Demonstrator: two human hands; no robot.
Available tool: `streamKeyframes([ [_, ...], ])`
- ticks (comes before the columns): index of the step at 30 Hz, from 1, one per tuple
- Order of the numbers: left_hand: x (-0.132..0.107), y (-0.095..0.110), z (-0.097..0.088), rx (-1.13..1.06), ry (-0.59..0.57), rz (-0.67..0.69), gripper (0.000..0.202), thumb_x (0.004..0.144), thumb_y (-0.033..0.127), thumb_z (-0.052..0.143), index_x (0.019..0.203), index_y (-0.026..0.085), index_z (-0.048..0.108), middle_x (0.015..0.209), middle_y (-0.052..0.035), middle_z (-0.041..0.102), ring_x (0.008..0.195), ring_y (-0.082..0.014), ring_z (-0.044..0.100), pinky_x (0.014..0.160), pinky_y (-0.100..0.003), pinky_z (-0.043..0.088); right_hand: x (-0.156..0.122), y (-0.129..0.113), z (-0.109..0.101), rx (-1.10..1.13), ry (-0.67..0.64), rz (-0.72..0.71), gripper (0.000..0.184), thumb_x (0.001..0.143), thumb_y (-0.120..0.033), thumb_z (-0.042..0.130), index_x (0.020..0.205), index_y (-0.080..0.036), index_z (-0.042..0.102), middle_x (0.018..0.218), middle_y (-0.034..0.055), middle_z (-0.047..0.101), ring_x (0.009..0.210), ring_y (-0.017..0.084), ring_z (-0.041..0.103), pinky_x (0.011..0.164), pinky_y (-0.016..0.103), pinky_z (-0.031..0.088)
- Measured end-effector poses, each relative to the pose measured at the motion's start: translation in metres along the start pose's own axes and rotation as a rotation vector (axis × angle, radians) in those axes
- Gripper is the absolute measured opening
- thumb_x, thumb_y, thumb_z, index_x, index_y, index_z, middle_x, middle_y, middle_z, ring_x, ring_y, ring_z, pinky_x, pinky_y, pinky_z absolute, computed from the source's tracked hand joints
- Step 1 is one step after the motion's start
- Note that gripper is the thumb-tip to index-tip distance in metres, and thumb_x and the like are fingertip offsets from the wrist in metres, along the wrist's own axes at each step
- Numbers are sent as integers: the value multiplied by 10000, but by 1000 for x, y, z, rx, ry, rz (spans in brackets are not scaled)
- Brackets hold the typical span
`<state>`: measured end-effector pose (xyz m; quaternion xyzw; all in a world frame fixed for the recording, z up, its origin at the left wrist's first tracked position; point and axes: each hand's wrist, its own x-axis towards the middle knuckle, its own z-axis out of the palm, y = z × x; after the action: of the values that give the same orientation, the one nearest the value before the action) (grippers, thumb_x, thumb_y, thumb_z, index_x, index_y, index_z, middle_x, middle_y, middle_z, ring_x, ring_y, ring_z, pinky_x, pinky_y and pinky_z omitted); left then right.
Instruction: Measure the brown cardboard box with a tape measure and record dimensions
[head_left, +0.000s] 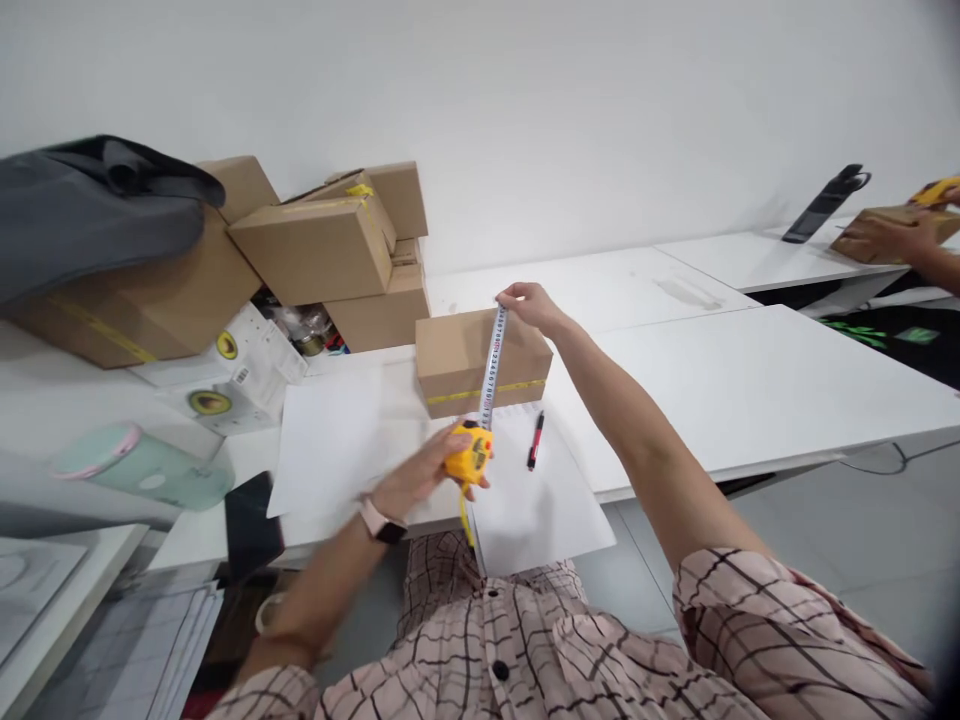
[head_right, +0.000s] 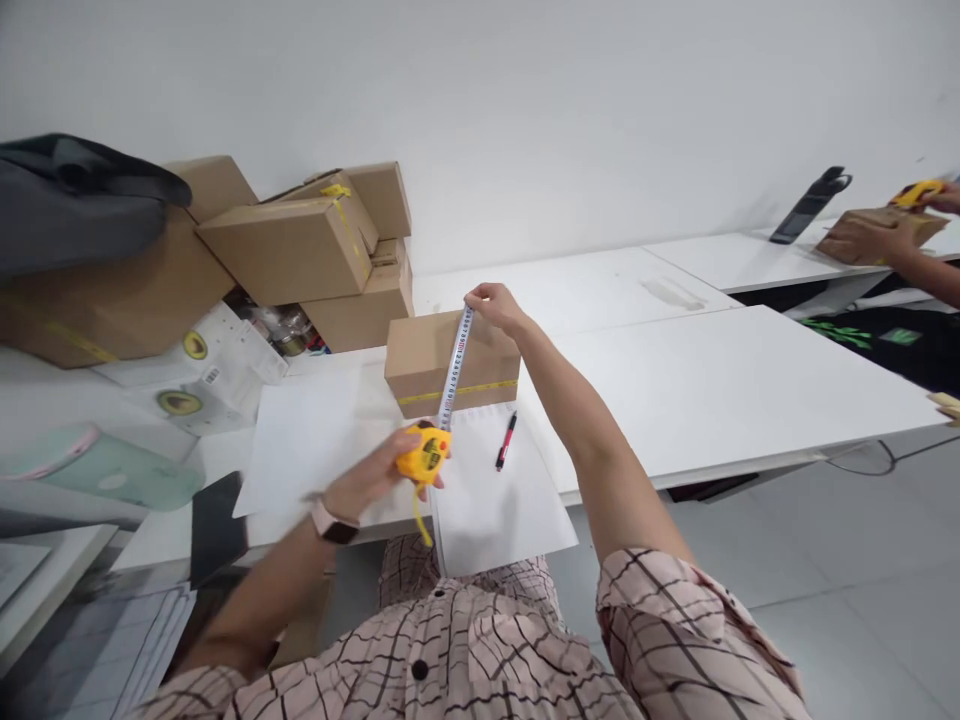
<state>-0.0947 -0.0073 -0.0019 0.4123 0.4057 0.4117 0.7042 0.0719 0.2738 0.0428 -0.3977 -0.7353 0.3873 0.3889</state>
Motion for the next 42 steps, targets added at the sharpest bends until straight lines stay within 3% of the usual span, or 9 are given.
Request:
streamKeyframes([
  [3, 24, -19, 36, -188, 84, 61, 561, 761, 624, 705, 1072, 167, 606, 958, -91, 682, 677, -234, 738, 461, -272, 558, -1, -12, 25, -162, -60, 15, 215, 896, -344, 604, 971, -198, 744, 1086, 86, 747, 996, 235, 657, 958, 384, 496],
  [9, 65, 6, 51, -129, 262, 138, 555, 717, 631, 725, 991, 163, 604, 907, -53, 650, 658, -216, 729, 491, -292, 575, -6, -17, 49, -284, 39, 87, 447, 1000, -385, 421, 1348, -222, 649, 1351, 92, 680, 1187, 275, 634, 1049, 413, 468],
  [12, 73, 7, 56, -100, 323, 125, 582, 682, 644, 741, 980, 170, 584, 890, -38, 635, 631, -211, 722, 488, -304, 578, -1, -14, 47, -364, 9, 78, 427, 993, -363, 435, 1326, -223, 664, 1406, 80, 650, 1240, 260, 616, 1087, 389, 436],
  [19, 78, -1, 66, -194, 319, 111, 604, 663, 659, 743, 985, 177, 575, 896, -39, 643, 630, -206, 720, 527, -304, 580, 8, -11, 45, -521, -67, 87, 396, 999, -373, 427, 1219, -251, 732, 1316, 67, 710, 1190, 269, 655, 1064, 380, 433],
  [24, 79, 0, 65, -251, 302, 86, 583, 703, 646, 725, 1005, 163, 598, 917, -62, 650, 645, -211, 719, 540, -313, 580, 14, -9, 48, -575, -88, 126, 359, 976, -353, 476, 1201, -255, 738, 1292, 72, 721, 1183, 270, 660, 1074, 392, 424],
  [32, 85, -7, 66, -232, 309, 131, 568, 713, 637, 752, 1007, 178, 593, 935, -53, 645, 658, -210, 727, 538, -319, 595, 16, -1, 51, -458, -57, 76, 301, 949, -346, 513, 1062, -239, 771, 1173, 120, 756, 1126, 315, 664, 1066, 474, 418],
  [36, 68, -5, 58, -175, 309, 154, 609, 704, 649, 754, 1046, 170, 596, 987, -71, 656, 680, -222, 737, 507, -314, 594, 23, 9, 35, -238, -101, 52, 414, 946, -509, 529, 1235, -271, 707, 1297, 95, 705, 1144, 272, 645, 1065, 446, 430],
  [39, 38, -10, 39, -46, 466, 310, 614, 714, 574, 792, 1152, 209, 564, 1054, -65, 652, 733, -218, 740, 523, -300, 599, 14, 26, 5, -37, 63, -30, 583, 967, -620, 439, 1400, -258, 583, 1411, 106, 628, 1200, 236, 612, 1051, 398, 448],
  [42, 13, -20, 7, 114, 764, 510, 632, 712, 472, 827, 1220, 271, 511, 1045, -17, 639, 805, -193, 732, 605, -277, 614, -19, 51, -24, -147, 316, 99, 657, 981, -677, 321, 1297, -197, 640, 1179, 139, 723, 1120, 270, 643, 1016, 423, 458],
])
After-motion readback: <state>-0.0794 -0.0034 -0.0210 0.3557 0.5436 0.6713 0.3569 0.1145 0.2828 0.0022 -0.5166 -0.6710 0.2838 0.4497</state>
